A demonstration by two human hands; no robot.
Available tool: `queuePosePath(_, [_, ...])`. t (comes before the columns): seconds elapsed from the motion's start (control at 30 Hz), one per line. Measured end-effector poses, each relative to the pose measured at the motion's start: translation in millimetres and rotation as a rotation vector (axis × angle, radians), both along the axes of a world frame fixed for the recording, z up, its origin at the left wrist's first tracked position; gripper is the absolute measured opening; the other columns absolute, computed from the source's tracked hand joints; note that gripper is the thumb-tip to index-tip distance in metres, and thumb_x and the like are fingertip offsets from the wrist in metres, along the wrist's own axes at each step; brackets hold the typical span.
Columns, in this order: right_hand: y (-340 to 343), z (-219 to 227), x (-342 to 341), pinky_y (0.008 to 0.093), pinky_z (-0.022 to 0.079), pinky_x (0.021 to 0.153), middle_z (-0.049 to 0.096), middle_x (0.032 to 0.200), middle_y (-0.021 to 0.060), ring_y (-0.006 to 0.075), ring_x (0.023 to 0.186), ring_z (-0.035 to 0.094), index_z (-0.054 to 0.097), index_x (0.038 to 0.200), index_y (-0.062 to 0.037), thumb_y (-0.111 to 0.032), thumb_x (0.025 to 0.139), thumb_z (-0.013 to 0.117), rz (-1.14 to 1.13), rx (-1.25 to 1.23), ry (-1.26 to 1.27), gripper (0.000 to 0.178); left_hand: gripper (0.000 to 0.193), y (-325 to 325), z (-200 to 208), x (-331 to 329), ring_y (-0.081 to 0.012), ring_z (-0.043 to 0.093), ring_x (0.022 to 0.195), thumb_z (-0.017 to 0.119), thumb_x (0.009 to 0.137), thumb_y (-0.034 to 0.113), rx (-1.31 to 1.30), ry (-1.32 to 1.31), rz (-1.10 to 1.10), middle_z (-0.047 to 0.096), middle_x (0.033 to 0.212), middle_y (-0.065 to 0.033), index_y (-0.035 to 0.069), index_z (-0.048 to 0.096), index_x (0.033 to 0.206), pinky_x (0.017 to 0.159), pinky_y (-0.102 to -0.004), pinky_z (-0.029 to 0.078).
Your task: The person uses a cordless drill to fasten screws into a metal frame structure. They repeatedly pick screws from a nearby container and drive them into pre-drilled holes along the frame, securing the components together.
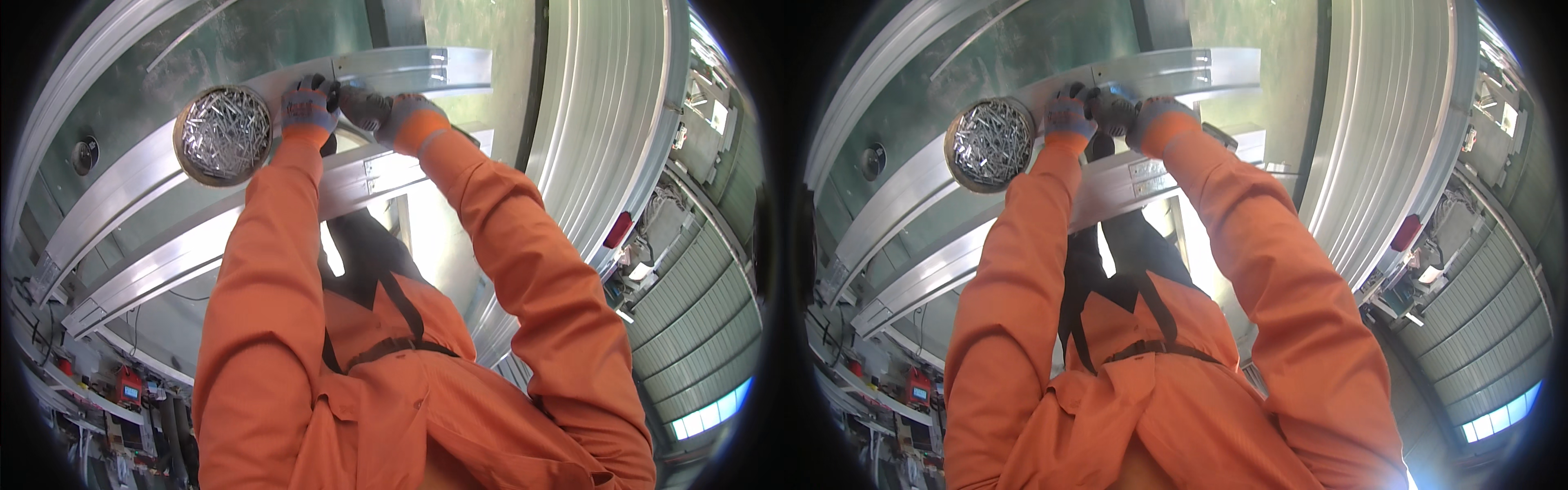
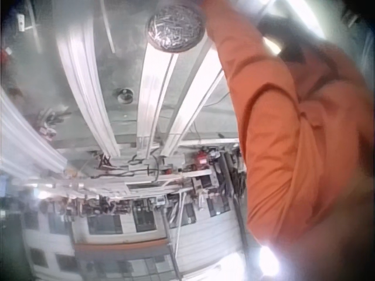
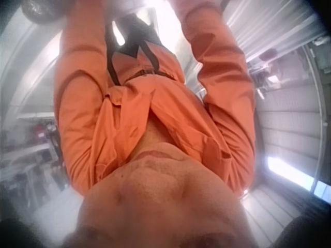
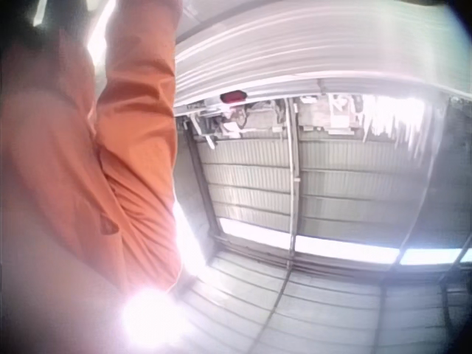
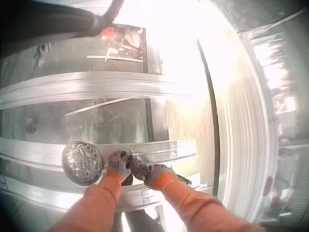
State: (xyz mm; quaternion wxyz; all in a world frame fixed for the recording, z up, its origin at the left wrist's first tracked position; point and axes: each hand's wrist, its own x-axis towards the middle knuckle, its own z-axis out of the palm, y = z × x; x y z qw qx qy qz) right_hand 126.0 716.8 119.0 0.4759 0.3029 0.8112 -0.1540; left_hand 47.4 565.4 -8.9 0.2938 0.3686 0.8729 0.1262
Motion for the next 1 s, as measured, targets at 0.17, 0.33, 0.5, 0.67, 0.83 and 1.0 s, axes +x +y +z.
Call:
queuePosePath(0.17, [-5, 12, -9, 0.0414, 0.055, 0.099, 0.072, 0.124, 0.0181, 0.0327, 0.118, 0.069, 0.071, 0.122, -0.0038, -0.027, 0.084, 0.066, -0.031, -0.01, -0.061, 0.045, 0.046, -3, 0, -2, -0.0323, 0.062, 0.121, 0.079, 0.082, 0.035, 0.048, 0.0, 0.027, 0.061, 0.137, -0.0094, 0.022, 0.07, 0.125, 0.103, -0.0466, 0.05])
queuePosePath(0.33, [-5, 17, -15, 0.0423, 0.054, 0.1, 0.072, 0.123, 0.0173, 0.0334, 0.118, 0.068, 0.071, 0.119, -0.0055, -0.029, 0.084, 0.066, -0.006, 0.009, -0.092, 0.043, 0.05, -2, -3, -7, -0.0321, 0.061, 0.124, 0.078, 0.083, 0.039, 0.012, -0.092, 0.001, 0.059, 0.142, -0.0099, 0.022, 0.068, 0.129, 0.106, -0.0481, 0.049])
queuePosePath(0.5, [-2, 9, -7, 0.0431, 0.055, 0.098, 0.074, 0.116, 0.0196, 0.0364, 0.112, 0.07, 0.075, 0.111, -0.0065, -0.03, 0.082, 0.066, -0.008, 0.026, -0.038, 0.038, 0.05, -3, -17, -2, -0.0333, 0.06, 0.126, 0.077, 0.084, 0.041, 0.018, -0.07, 0.022, 0.058, 0.143, -0.0091, 0.023, 0.067, 0.13, 0.108, -0.0484, 0.047])
queuePosePath(0.67, [-6, 14, -12, 0.0409, 0.055, 0.099, 0.072, 0.124, 0.0166, 0.032, 0.117, 0.069, 0.072, 0.121, -0.0044, -0.028, 0.083, 0.066, -0.023, 0.025, -0.103, 0.045, 0.051, -4, -11, -4, -0.0337, 0.06, 0.127, 0.076, 0.084, 0.041, 0.025, -0.086, 0.0, 0.058, 0.143, -0.0081, 0.023, 0.067, 0.13, 0.109, -0.048, 0.047])
queuePosePath(0.83, [-4, 2, 3, 0.0432, 0.056, 0.095, 0.076, 0.109, 0.0205, 0.0376, 0.106, 0.072, 0.076, 0.106, -0.006, -0.035, 0.084, 0.065, -0.039, 0.041, 0.009, 0.038, 0.05, 0, -8, -4, -0.0322, 0.06, 0.126, 0.076, 0.085, 0.041, -0.005, -0.056, -0.006, 0.059, 0.143, -0.0067, 0.024, 0.067, 0.131, 0.109, -0.047, 0.047])
queuePosePath(1.0, [-3, 7, -5, 0.0432, 0.055, 0.097, 0.075, 0.11, 0.0206, 0.0383, 0.107, 0.071, 0.076, 0.107, -0.006, -0.036, 0.084, 0.066, -0.027, -0.002, -0.032, 0.039, 0.05, -4, -3, -5, -0.0305, 0.06, 0.127, 0.076, 0.085, 0.041, -0.006, -0.037, -0.027, 0.058, 0.143, -0.0058, 0.024, 0.067, 0.132, 0.108, -0.0467, 0.047])
